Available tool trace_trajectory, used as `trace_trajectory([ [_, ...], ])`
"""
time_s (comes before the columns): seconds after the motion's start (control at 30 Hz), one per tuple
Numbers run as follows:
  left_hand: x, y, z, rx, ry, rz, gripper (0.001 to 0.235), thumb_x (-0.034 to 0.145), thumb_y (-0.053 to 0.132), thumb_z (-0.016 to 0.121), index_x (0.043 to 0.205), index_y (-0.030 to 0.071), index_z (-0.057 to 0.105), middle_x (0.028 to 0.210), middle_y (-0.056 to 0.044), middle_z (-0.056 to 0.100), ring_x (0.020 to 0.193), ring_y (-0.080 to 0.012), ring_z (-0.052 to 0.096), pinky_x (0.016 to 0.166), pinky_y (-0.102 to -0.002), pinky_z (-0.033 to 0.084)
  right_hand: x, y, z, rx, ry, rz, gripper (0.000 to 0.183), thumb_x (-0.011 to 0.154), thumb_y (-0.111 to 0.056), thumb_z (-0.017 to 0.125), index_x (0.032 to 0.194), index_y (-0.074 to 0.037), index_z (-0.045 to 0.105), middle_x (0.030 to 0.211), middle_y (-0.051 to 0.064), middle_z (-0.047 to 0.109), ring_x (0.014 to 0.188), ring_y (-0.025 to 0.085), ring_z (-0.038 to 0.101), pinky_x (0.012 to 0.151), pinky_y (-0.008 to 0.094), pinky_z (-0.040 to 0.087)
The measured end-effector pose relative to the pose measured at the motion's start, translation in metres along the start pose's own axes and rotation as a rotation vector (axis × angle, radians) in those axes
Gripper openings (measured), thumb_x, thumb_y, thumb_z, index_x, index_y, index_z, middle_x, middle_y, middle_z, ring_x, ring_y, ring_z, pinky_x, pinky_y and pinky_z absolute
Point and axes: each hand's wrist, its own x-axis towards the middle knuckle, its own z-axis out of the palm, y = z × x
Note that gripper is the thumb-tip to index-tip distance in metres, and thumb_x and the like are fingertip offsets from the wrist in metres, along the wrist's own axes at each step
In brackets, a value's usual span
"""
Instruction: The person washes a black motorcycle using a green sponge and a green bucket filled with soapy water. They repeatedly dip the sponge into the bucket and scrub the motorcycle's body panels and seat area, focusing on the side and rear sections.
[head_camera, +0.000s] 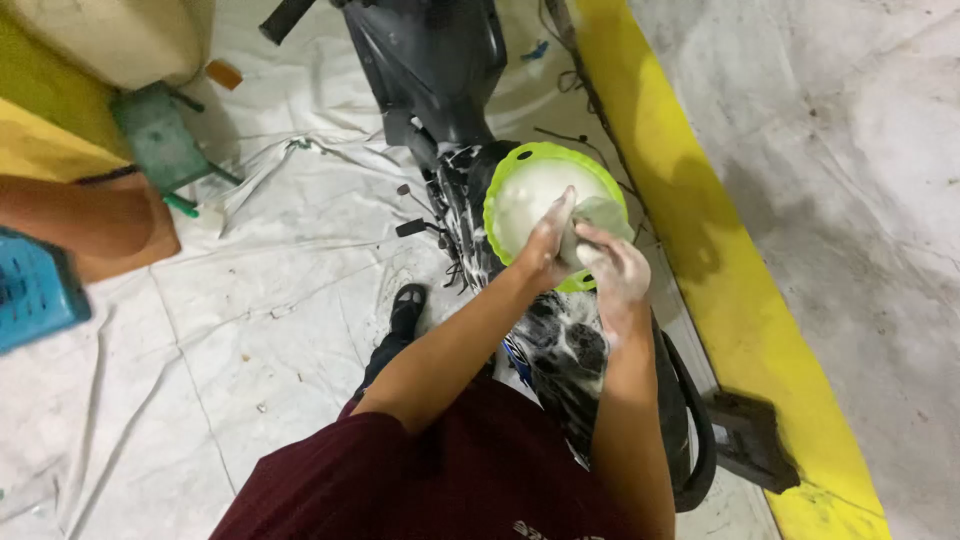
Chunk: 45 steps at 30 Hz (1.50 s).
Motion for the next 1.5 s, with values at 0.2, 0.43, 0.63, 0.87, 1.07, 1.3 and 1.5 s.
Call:
trace_trajectory([
  [0.2,-0.043,-0.007,0.017,0.073,-0.062,0.149,0.073,0.101,0.048,0.053,0.151,-0.003,0.038,0.143,-0.021,0.053,0.134,-0.0354,0.053,0.115,-0.057,0.043,-0.026,0.037,-0.043,0.353,-0.014,-0.065,0.028,0.093,-0.005,0.068,0.118,0.007,0.067,0.118,0.022,0.073,0.112,0.034,0.073,0.109,0.048,0.057],
  [0.43,-0.062,-0.085,0.029,0.199,-0.044,0.172,0.074,0.098,0.039,0.059,0.157,0.003,0.033,0.146,-0.02,0.049,0.136,-0.0338,0.049,0.114,-0.051,0.045,-0.031,0.081,-0.067,-0.245,-0.009,-0.238,0.068,0.102,-0.033,0.05,0.157,0.006,0.041,0.163,0.024,0.039,0.152,0.036,0.038,0.124,0.046,0.034],
  [0.63,-0.107,-0.124,0.027,0.177,-0.016,0.191,0.073,0.099,0.026,0.063,0.159,-0.005,0.036,0.153,-0.021,0.049,0.139,-0.0353,0.046,0.114,-0.048,0.04,-0.033,0.134,-0.084,-0.121,-0.06,-0.222,0.086,0.108,-0.055,0.041,0.167,0.004,0.023,0.154,0.026,0.034,0.138,0.033,0.039,0.117,0.043,0.034],
  [0.87,-0.16,-0.111,0.015,0.313,-0.038,0.181,0.083,0.096,0.029,0.067,0.161,-0.005,0.027,0.159,-0.024,0.037,0.149,-0.04,0.037,0.123,-0.051,0.036,-0.071,0.071,-0.035,0.237,-0.264,-0.137,0.092,0.099,-0.058,0.044,0.159,0.008,0.023,0.145,0.023,0.049,0.117,0.028,0.06,0.091,0.04,0.056],
  [1.07,-0.187,-0.1,0.0,0.05,0.038,0.095,0.095,0.087,0.042,0.073,0.157,0.0,0.025,0.154,-0.025,0.043,0.144,-0.0423,0.043,0.116,-0.057,0.043,-0.094,0.131,-0.017,-0.017,-0.118,-0.251,0.084,0.103,-0.06,0.038,0.158,0.003,0.047,0.122,0.023,0.069,0.087,0.024,0.066,0.07,0.038,0.059],
  [1.3,-0.246,-0.085,-0.054,-0.142,0.117,0.104,0.08,0.088,0.051,0.07,0.15,0.012,0.038,0.132,-0.02,0.053,0.122,-0.04,0.057,0.1,-0.062,0.052,-0.135,0.076,0.048,-0.132,-0.337,-0.312,0.056,0.11,-0.039,0.044,0.136,0.007,0.06,0.133,0.028,0.067,0.127,0.035,0.066,0.111,0.048,0.054],
  [1.5,-0.252,-0.123,-0.151,-0.007,0.146,0.095,0.072,0.093,0.025,0.068,0.154,0.015,0.032,0.142,-0.017,0.052,0.119,-0.0339,0.064,0.098,-0.06,0.058,-0.142,0.075,0.04,0.095,-0.227,0.012,0.035,0.105,-0.024,0.05,0.123,0.001,0.067,0.126,0.021,0.07,0.119,0.035,0.071,0.106,0.047,0.059],
])
